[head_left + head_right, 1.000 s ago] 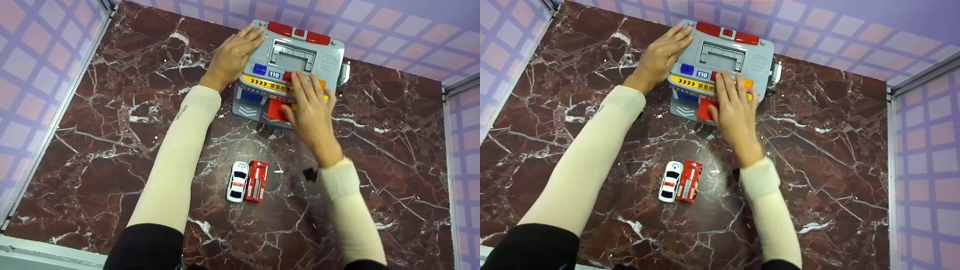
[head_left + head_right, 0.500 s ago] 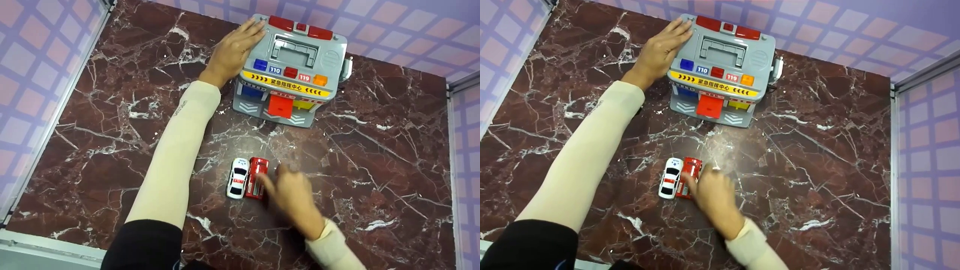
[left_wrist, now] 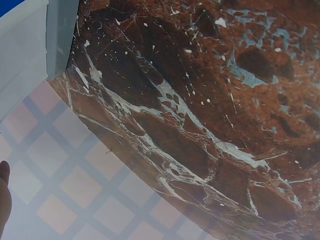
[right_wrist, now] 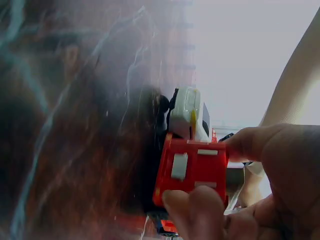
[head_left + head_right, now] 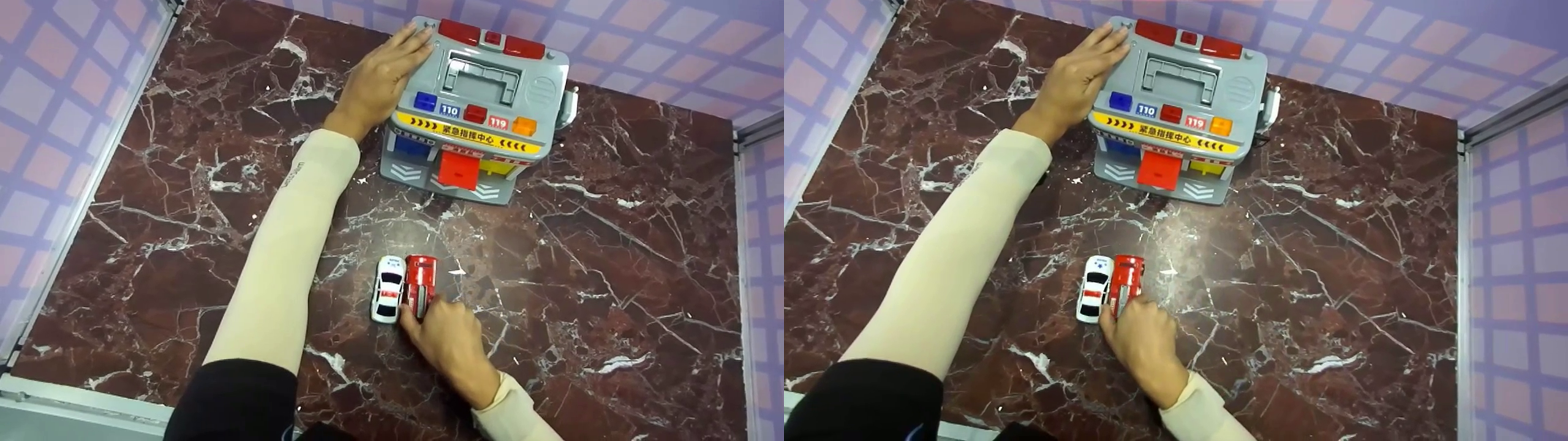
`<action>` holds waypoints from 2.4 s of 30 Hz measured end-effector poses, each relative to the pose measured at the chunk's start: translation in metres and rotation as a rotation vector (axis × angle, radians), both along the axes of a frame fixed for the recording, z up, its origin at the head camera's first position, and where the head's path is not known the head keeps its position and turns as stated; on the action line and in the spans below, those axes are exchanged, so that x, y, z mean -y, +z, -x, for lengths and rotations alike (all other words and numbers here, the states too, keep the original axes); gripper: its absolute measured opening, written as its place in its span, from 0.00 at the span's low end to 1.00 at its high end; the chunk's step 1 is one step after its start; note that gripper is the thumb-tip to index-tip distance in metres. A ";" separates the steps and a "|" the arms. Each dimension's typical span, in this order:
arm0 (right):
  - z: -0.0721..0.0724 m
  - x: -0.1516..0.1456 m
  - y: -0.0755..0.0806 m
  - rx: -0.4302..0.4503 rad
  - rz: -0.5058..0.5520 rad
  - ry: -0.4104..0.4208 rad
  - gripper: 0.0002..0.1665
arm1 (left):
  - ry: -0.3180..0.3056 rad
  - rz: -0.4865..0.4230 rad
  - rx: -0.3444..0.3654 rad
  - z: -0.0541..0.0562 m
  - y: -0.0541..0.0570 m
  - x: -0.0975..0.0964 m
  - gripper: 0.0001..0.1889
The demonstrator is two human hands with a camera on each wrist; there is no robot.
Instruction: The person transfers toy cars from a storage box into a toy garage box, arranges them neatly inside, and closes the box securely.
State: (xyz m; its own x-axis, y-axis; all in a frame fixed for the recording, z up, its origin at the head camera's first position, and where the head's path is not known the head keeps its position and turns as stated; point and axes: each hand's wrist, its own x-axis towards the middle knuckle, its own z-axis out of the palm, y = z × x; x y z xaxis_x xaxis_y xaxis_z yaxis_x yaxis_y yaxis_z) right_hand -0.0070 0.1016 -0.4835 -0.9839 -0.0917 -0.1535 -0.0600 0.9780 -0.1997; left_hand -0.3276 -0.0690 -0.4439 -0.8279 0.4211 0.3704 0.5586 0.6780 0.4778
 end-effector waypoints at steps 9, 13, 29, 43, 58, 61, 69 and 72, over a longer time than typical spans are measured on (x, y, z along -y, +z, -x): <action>-0.002 -0.004 0.006 -0.055 0.063 -0.061 0.27 | -0.014 -0.002 -0.036 0.001 0.000 0.000 0.20; 0.001 -0.012 0.014 -0.087 0.092 -0.056 0.26 | -0.019 0.005 -0.059 0.001 -0.001 0.001 0.21; 0.021 -0.031 0.036 -0.222 0.090 -0.121 0.25 | -0.020 0.002 -0.044 0.000 -0.001 0.001 0.21; 0.044 -0.029 0.024 -0.151 0.078 -0.160 0.30 | -0.023 -0.015 -0.057 0.001 -0.003 0.002 0.21; 0.068 -0.025 0.016 -0.163 0.084 -0.167 0.30 | -0.011 -0.026 -0.038 0.000 -0.004 0.001 0.20; 0.072 -0.025 0.014 -0.157 0.086 -0.174 0.30 | -0.013 -0.028 -0.037 0.000 -0.004 0.001 0.20; 0.084 -0.025 0.013 -0.167 0.097 -0.170 0.29 | -0.014 -0.020 -0.024 -0.001 -0.001 0.001 0.20; 0.088 -0.024 0.012 -0.163 0.099 -0.174 0.30 | -0.010 -0.011 -0.006 -0.001 0.000 0.002 0.20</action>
State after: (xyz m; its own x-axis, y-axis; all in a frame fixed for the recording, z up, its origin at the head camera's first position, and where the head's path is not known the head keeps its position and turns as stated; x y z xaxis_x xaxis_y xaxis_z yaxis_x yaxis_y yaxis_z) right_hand -0.0952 0.1252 -0.4715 -0.9971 0.0750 0.0099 0.0687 0.9526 -0.2963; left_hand -0.3265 -0.0709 -0.4444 -0.8213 0.4253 0.3802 0.5684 0.6672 0.4815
